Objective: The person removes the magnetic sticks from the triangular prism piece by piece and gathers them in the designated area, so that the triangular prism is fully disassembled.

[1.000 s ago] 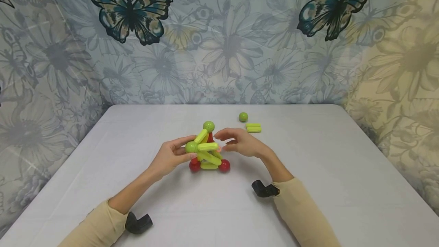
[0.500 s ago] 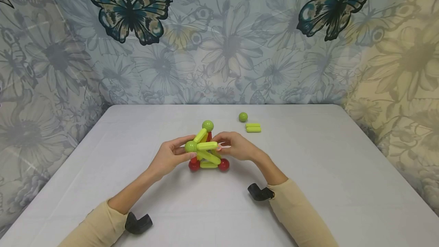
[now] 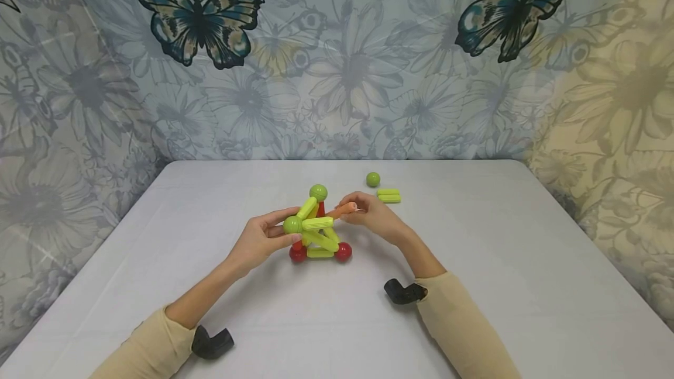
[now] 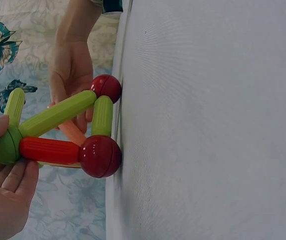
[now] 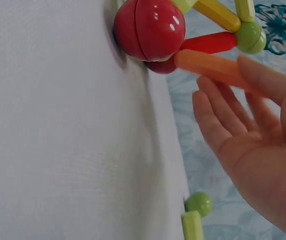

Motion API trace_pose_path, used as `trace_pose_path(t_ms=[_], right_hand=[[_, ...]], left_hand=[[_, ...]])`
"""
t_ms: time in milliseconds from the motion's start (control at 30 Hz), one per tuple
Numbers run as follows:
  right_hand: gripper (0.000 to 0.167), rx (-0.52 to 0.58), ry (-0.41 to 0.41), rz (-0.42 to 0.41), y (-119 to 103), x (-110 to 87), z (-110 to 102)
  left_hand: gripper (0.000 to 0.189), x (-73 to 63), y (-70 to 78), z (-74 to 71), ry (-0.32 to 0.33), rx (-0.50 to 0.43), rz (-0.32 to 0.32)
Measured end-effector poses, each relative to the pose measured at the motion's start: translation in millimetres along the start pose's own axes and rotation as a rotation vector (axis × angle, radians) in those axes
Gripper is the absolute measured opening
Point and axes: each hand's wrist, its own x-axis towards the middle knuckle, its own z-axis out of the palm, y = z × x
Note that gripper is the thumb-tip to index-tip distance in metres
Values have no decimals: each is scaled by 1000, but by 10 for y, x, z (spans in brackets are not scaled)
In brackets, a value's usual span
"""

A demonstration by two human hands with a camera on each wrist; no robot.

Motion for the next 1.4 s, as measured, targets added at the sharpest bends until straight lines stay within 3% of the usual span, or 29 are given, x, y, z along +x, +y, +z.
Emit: trace_pose_path(t_ms=[200,400,633,900,1133,1400], right_hand=[[44,304,36,108,21,38,29],[50,376,57,156,-19,48,109],[52,233,95,143,-42,39,170],[31,95,186,156,-91,47,261],[26,-76,288,116,-120,44,339],[35,-56,348,57,-98,41,249]], left_hand=[[56,2,1,1,-1,4,-4],[56,4,-1,-7,-10,5,-3],[56,10,9,-2,-13,1,-1],[56,16,16,1,-16,-5,9],[55,15,-8,-1,-5,7,0],[55,1,-11,10,14,14,-11]])
